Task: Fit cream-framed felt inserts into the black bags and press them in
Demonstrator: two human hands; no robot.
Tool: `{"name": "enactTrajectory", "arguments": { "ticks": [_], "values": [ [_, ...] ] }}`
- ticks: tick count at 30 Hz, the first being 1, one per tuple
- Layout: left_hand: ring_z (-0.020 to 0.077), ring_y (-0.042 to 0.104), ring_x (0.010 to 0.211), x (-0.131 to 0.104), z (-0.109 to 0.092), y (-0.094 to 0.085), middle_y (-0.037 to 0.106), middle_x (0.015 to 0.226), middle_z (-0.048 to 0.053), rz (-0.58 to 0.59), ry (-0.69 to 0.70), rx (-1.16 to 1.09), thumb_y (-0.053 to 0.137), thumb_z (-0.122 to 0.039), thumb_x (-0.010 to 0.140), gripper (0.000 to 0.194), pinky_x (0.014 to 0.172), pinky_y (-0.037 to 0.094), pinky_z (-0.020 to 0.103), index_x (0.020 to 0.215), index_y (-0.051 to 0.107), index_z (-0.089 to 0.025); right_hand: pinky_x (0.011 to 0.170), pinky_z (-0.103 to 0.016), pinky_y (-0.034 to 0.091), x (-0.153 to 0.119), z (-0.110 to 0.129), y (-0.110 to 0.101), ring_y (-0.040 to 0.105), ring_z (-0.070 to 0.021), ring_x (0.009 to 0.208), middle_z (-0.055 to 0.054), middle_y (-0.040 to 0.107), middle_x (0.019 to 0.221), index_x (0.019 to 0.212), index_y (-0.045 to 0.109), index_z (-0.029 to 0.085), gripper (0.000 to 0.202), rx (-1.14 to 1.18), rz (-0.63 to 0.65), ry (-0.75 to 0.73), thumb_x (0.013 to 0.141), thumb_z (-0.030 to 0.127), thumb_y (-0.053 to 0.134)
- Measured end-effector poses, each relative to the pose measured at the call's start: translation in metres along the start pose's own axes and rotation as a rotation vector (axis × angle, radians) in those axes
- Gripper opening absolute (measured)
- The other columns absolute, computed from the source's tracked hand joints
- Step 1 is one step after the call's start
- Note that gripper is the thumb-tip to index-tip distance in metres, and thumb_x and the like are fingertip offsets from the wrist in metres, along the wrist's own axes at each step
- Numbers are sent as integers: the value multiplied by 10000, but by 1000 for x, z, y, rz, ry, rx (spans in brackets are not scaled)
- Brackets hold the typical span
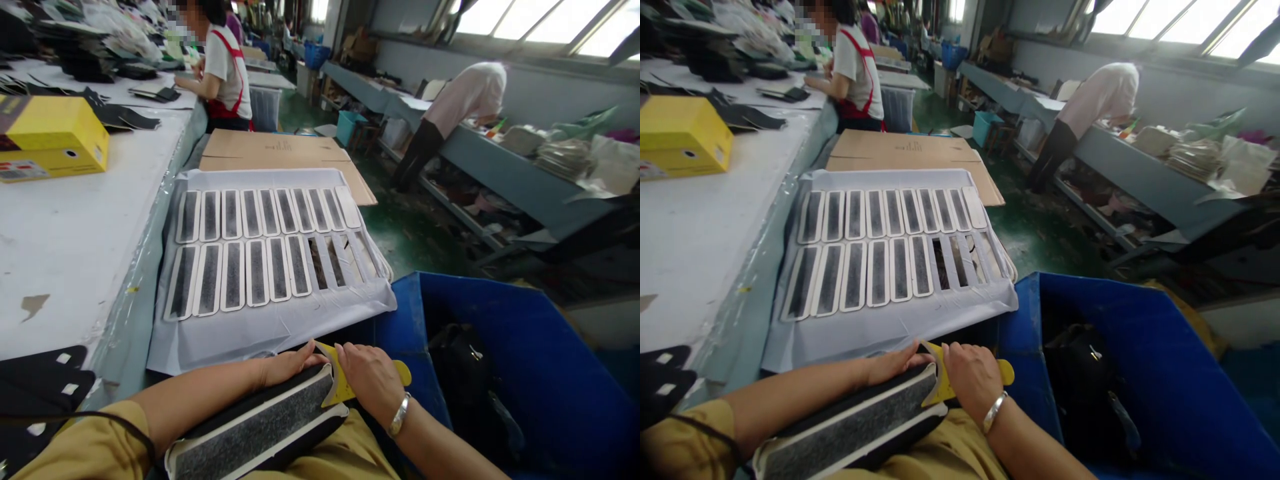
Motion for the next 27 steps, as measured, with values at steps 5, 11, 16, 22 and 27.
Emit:
{"name": "enactTrajectory", "arguments": {
  "ticks": [5,11,16,22,27],
  "values": [
    [227,547,1066,5,1,9,646,1066,66,29,-8,-236,-2,-662,845,835,1035,283,379,1129,605,-165,589,-298,338,9,8,1,616,-191,661,-52,660,699,797,606,187,359,-20,15,-149,956,288,301],
    [246,601,952,8,5,19,681,901,108,111,-94,-540,-62,-742,763,1003,1003,317,404,1098,616,-84,620,-292,339,19,14,0,612,-179,661,-58,663,699,766,603,170,388,-13,29,-279,958,321,301],
    [263,608,949,7,14,23,679,946,115,171,-177,-659,20,-760,767,959,964,359,414,1094,605,-74,614,-295,326,23,21,-6,608,-175,653,-35,650,678,733,588,183,398,4,-29,-367,962,306,287],
    [251,576,1040,12,2,17,673,1015,86,127,9,-691,293,-523,881,555,1016,301,401,1121,589,-119,598,-295,316,27,25,2,600,-169,633,-39,638,658,728,586,172,410,-17,-16,-474,957,334,287],
    [260,572,1028,14,0,11,679,981,83,71,90,-673,385,-466,864,447,1011,288,409,1023,630,-128,600,-295,312,29,26,3,589,-157,612,-37,636,642,708,584,169,426,11,-51,-508,954,344,283]
  ]
}}
Point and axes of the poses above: each hand's wrist, its own x-axis towards the middle knuckle, its own y-axis out of the palm, z = x × y, the point moved 10 cm from there along x, towards the middle knuckle
